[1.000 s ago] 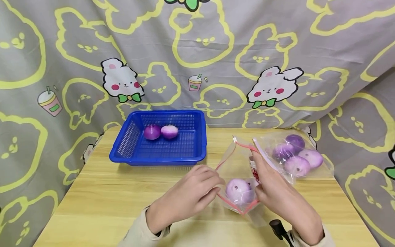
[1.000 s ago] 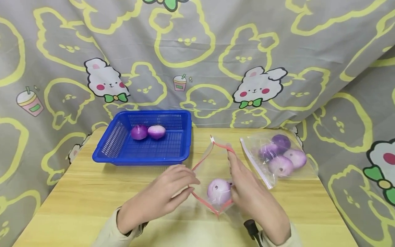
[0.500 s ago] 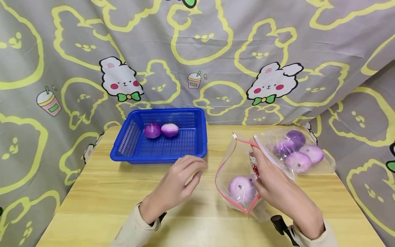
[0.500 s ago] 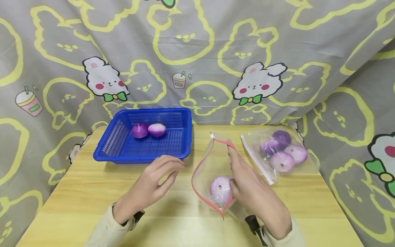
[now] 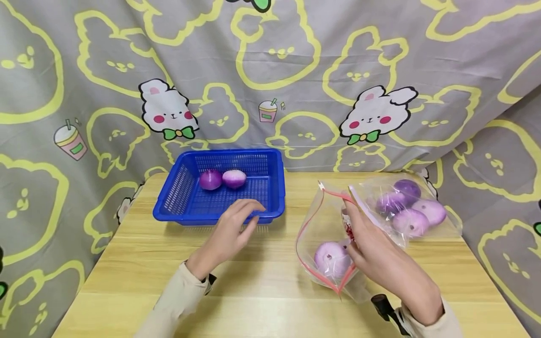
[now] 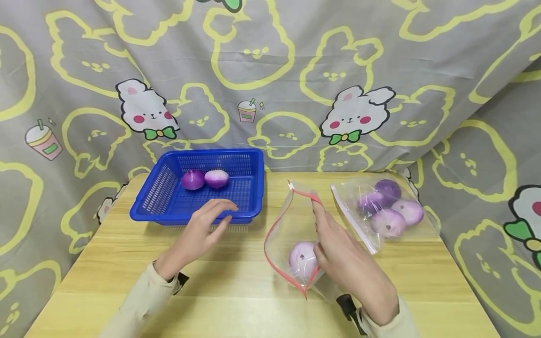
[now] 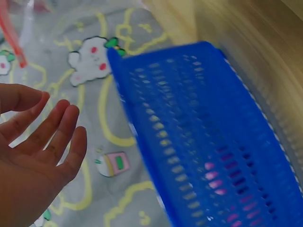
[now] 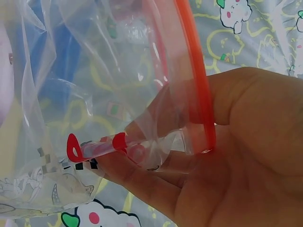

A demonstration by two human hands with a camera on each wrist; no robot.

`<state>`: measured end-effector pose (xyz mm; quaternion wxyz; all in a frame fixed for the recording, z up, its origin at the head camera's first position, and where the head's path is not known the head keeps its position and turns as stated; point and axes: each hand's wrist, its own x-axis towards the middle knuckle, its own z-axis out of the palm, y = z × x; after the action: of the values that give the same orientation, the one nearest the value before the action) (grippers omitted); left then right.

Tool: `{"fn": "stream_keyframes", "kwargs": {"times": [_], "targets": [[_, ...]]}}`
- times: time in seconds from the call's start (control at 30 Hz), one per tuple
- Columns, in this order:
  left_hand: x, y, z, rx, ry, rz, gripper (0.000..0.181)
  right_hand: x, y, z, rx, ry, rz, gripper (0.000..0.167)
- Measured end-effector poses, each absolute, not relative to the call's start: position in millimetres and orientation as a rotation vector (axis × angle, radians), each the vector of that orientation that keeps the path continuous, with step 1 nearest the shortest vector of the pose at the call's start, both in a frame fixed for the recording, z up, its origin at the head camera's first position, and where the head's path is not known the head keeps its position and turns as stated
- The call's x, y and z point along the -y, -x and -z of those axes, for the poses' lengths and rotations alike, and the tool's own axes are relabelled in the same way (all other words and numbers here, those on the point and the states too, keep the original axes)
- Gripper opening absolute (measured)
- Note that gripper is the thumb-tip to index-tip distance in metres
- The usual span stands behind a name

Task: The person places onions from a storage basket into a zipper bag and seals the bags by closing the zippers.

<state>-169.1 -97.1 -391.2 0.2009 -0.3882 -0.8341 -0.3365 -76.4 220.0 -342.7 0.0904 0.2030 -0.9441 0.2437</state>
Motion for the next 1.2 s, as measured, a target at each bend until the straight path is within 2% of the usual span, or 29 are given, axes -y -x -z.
{"fn": "stream_keyframes", "kwargs": {"times": [0.53,0.97,1.2], "targets": [[121,208,399,2.491,1.005,0.799,0.023,-218,79,349,2.806,-0.636,-0.698,0.098],[128,227,397,2.578,1.017,0.667,0.026,-220,80,348,2.788,-0.632,-0.725,0.093],[134,239,397,2.595,1.008,0.625,0.026,-220,83,350,2.78,-0.663,-0.68,0.095]]}}
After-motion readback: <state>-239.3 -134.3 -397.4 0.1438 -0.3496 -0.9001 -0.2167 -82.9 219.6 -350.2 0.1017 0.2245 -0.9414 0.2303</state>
